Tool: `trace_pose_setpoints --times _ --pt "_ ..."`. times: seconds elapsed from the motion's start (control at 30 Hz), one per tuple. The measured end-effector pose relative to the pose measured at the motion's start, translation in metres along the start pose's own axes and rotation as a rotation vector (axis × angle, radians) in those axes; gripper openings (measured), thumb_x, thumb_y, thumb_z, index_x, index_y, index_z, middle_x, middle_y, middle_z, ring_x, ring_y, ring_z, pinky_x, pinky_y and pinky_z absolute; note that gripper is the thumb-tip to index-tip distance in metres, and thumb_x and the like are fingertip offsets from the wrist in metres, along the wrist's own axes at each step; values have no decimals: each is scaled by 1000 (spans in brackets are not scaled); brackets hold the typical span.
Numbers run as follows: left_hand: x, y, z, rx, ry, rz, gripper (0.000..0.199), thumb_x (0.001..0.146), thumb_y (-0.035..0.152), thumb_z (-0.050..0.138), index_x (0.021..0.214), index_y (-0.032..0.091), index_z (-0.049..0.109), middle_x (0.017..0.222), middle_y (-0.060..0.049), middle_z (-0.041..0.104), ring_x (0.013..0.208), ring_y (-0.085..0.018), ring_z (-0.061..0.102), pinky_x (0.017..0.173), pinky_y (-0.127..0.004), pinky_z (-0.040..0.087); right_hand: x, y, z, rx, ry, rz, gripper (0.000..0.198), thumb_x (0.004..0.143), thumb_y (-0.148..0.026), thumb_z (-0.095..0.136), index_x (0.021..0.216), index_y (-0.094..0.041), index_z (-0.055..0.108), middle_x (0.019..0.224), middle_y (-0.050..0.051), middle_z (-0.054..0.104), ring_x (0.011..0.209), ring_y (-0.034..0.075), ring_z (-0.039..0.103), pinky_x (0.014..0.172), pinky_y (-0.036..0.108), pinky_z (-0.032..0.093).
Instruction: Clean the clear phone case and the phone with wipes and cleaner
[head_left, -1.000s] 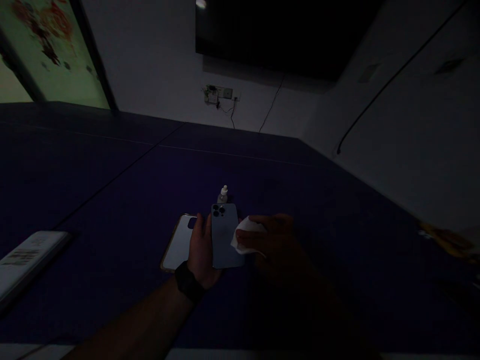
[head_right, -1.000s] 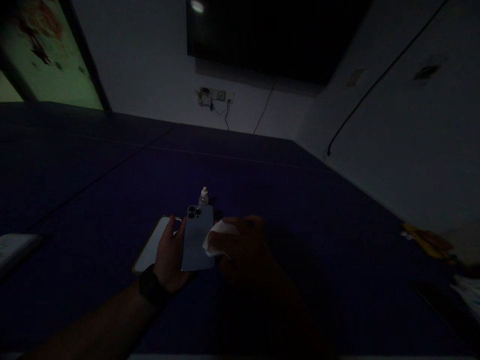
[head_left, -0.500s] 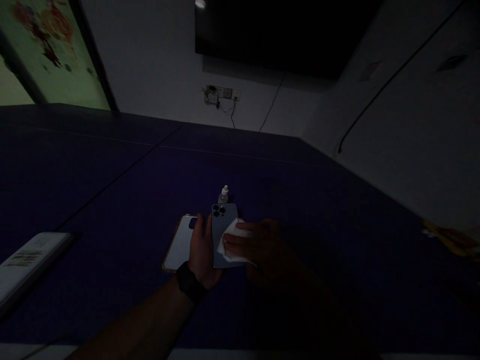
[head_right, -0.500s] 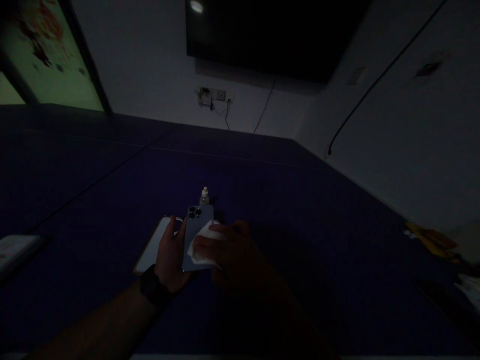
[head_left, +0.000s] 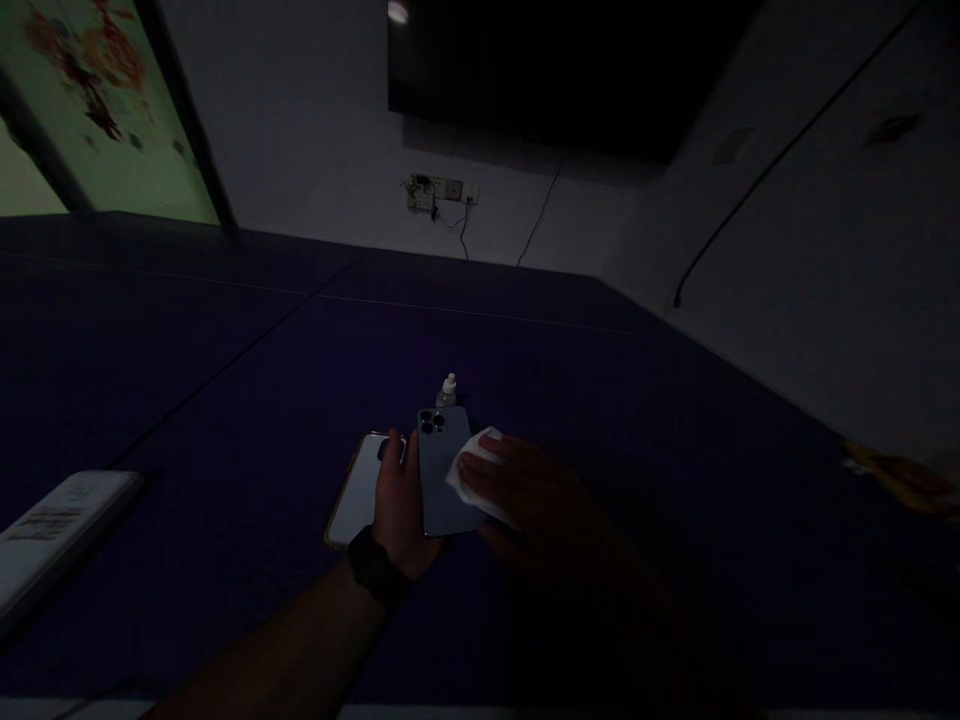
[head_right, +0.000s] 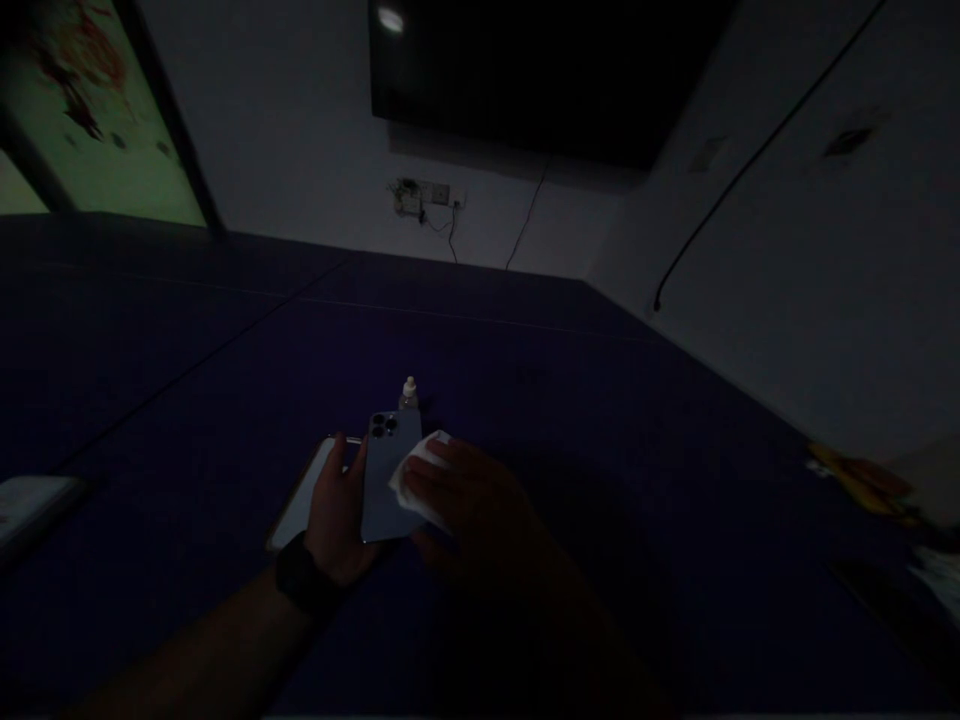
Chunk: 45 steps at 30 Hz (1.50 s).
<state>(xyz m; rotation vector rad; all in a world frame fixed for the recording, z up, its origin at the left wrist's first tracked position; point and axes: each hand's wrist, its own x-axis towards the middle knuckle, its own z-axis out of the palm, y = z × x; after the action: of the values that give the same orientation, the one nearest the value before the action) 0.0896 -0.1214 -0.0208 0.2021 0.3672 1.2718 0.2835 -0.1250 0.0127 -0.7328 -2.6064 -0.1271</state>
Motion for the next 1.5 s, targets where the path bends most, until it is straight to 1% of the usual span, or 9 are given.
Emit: trace_pose_setpoints --times 0.17,0.3,0.53,0.73,0.93,1.1,1.23,1.37,1.5 --pt "-8 2 16 43 137 -36 60 109 61 33 149 22 57 136 -13 74 120 -32 73 113 -49 50 2 -1 2 31 25 -64 49 98 -34 61 144 -17 64 149 11 71 151 30 54 129 50 44" --pt "-9 3 20 59 153 -18 61 110 61 33 149 22 57 136 -13 74 119 -33 73 112 -49 50 4 2 4 -32 14 -15 50 99 -30 61 146 -13 63 150 15 69 146 30 60 126 49 48" --pt "-7 4 23 35 146 -39 64 110 61 27 152 22 55 133 -15 74 117 -33 74 109 -50 52 3 3 3 -13 88 -111 40 103 -12 53 140 -13 66 139 11 76 139 23 66 120 41 55" --pt "-8 11 23 -97 123 -106 76 107 68 16 159 23 49 133 -16 74 117 -34 74 109 -53 52 18 -22 12 40 -66 -207 42 103 -27 66 141 -10 65 147 13 72 144 24 61 126 36 49" --pt "-7 8 19 -82 91 -12 70 108 64 30 161 23 48 137 -16 73 119 -34 72 112 -54 49 11 -17 15 -32 12 -84 41 102 -14 57 142 -9 66 142 15 74 142 24 63 123 39 53" --pt "-7 8 22 -178 146 -76 74 107 68 25 164 25 44 138 -16 72 117 -35 73 110 -54 50 17 -21 15 8 -7 -184 37 102 -12 55 136 -10 69 141 11 75 137 22 66 123 34 52" --pt "-7 9 20 -129 94 -34 71 107 67 30 163 26 45 139 -16 71 118 -35 73 110 -55 51 16 -21 6 49 39 -141 43 96 -7 51 132 -14 71 133 9 79 138 23 65 127 44 49" --pt "-6 9 18 -109 75 -77 72 106 67 28 164 27 44 139 -15 71 116 -35 73 108 -56 52 12 -18 8 77 -11 -196 48 92 -9 52 136 -15 70 139 9 76 144 24 60 127 44 48" --pt "-7 8 20 -66 108 -17 72 106 68 30 161 25 47 139 -15 71 116 -34 74 108 -54 52 8 -17 9 31 -1 -99 52 91 -9 52 139 -18 69 143 7 75 146 24 59 130 47 44"
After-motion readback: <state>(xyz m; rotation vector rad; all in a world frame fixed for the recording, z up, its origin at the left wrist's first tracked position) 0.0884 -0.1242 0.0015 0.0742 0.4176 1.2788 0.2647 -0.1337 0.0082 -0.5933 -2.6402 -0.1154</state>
